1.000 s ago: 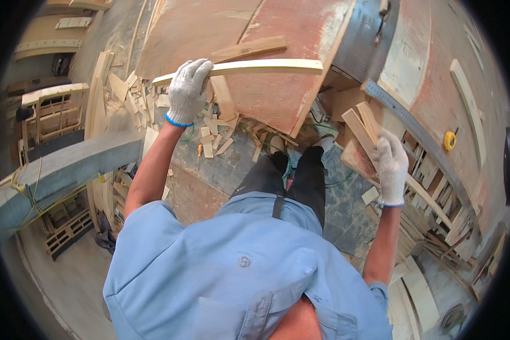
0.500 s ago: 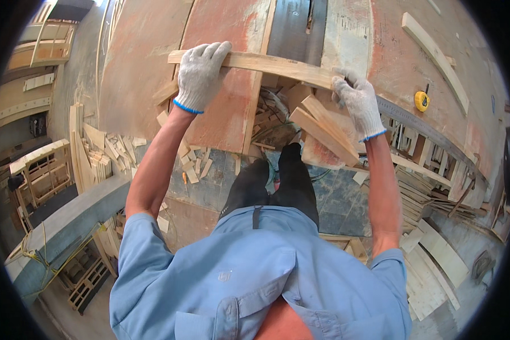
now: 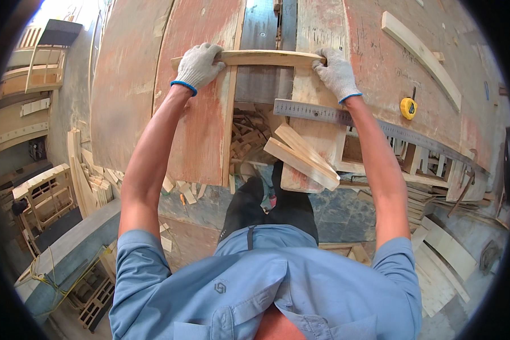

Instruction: The person measures and cuts wooden planks, then uses a nail gun to attach them to a wooden frame. They repeatedly measure, cut, and fasten pieces to build up the structure.

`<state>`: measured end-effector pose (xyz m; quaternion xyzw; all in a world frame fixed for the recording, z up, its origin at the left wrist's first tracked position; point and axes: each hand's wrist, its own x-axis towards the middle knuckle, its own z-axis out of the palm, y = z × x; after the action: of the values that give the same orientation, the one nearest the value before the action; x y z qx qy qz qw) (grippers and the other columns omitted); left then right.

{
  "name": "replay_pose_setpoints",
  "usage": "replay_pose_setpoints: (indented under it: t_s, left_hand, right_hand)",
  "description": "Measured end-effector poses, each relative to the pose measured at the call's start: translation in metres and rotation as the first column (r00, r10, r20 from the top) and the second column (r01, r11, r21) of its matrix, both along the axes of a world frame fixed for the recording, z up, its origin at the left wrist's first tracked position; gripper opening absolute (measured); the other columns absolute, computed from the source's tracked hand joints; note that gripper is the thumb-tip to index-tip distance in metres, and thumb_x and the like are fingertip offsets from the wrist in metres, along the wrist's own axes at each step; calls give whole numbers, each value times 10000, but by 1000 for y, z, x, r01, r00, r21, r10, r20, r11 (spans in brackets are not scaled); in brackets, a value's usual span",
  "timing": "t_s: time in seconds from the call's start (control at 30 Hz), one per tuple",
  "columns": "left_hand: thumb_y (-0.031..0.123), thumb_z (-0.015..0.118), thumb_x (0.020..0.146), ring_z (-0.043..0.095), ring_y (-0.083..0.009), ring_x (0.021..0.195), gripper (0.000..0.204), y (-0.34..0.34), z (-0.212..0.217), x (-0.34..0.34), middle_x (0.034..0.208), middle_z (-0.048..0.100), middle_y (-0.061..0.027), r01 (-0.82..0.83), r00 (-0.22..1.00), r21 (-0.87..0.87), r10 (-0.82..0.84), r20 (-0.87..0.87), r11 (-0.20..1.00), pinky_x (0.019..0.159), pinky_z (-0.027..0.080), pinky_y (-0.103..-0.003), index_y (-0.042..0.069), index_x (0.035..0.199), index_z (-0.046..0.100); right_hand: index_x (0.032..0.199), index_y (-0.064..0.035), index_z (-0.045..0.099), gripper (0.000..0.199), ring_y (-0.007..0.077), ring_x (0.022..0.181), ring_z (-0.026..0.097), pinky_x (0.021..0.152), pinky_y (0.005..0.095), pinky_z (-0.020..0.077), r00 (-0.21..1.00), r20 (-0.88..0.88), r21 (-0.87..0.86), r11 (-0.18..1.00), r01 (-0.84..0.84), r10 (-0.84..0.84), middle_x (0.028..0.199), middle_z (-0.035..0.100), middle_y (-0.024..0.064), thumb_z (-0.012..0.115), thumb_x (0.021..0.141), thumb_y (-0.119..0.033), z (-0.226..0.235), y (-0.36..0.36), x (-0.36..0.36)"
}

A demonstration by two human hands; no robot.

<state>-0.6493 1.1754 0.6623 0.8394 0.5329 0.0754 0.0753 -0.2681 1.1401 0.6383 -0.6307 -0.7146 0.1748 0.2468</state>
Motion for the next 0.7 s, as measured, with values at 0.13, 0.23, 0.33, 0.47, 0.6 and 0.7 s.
replay_pose_setpoints:
  t_s: [0.13, 0.23, 0.33, 0.47, 0.6, 0.7]
  left_hand:
    - [296, 741, 864, 667, -348, 1017, 286, 10, 4, 5, 1049, 709, -137, 16, 997, 4, -15, -75, 1000, 904, 525, -474, 104, 1075, 724]
    - [291, 733, 871, 667, -348, 1004, 260, 21, -1, 8, 1021, 705, -136, 14, 999, 58, -11, -45, 998, 890, 526, -483, 108, 1056, 727]
    - [286, 714, 890, 666, -350, 998, 238, 32, -4, 11, 1009, 702, -136, 24, 1000, 94, -22, -21, 995, 884, 525, -486, 120, 1060, 728]
    - [268, 694, 902, 661, -346, 1034, 295, 41, -4, 14, 1073, 706, -130, 27, 996, 61, -22, -81, 998, 913, 525, -477, 110, 1151, 721]
    - [278, 685, 916, 662, -341, 1037, 318, 47, -5, 15, 1076, 707, -125, 37, 993, 86, -27, -116, 996, 913, 527, -475, 122, 1191, 720]
    - [284, 683, 925, 663, -337, 1037, 334, 56, -8, 17, 1082, 707, -120, 46, 992, 109, -32, -125, 993, 913, 529, -472, 131, 1220, 717]
  right_hand:
    - [1100, -24, 690, 318, 398, 1035, 659, 911, 468, 524, 995, 65, -85, 994, -70, 76, 1085, 695, 220, 715, 889, -260, 16, 2, -2]
    - [1077, -21, 688, 305, 403, 1032, 657, 891, 478, 526, 991, 61, -101, 988, -116, 123, 1069, 696, 223, 704, 899, -268, 12, 13, 2]
    - [1059, -20, 683, 301, 409, 1029, 655, 878, 484, 529, 994, 36, -70, 992, -105, 107, 1070, 691, 227, 694, 910, -281, 3, 27, 8]
    - [1057, -27, 678, 294, 421, 1007, 654, 864, 491, 531, 993, 48, -4, 994, -111, 111, 1071, 685, 229, 687, 919, -287, -8, 31, 14]
    - [1084, -38, 673, 292, 425, 997, 653, 859, 497, 531, 988, 89, 1, 992, -124, 124, 1062, 686, 228, 678, 929, -286, -12, 34, 15]
    - [1086, -48, 669, 284, 423, 1000, 652, 851, 499, 531, 988, 105, -31, 994, -109, 112, 1067, 685, 224, 674, 932, -286, -12, 41, 16]
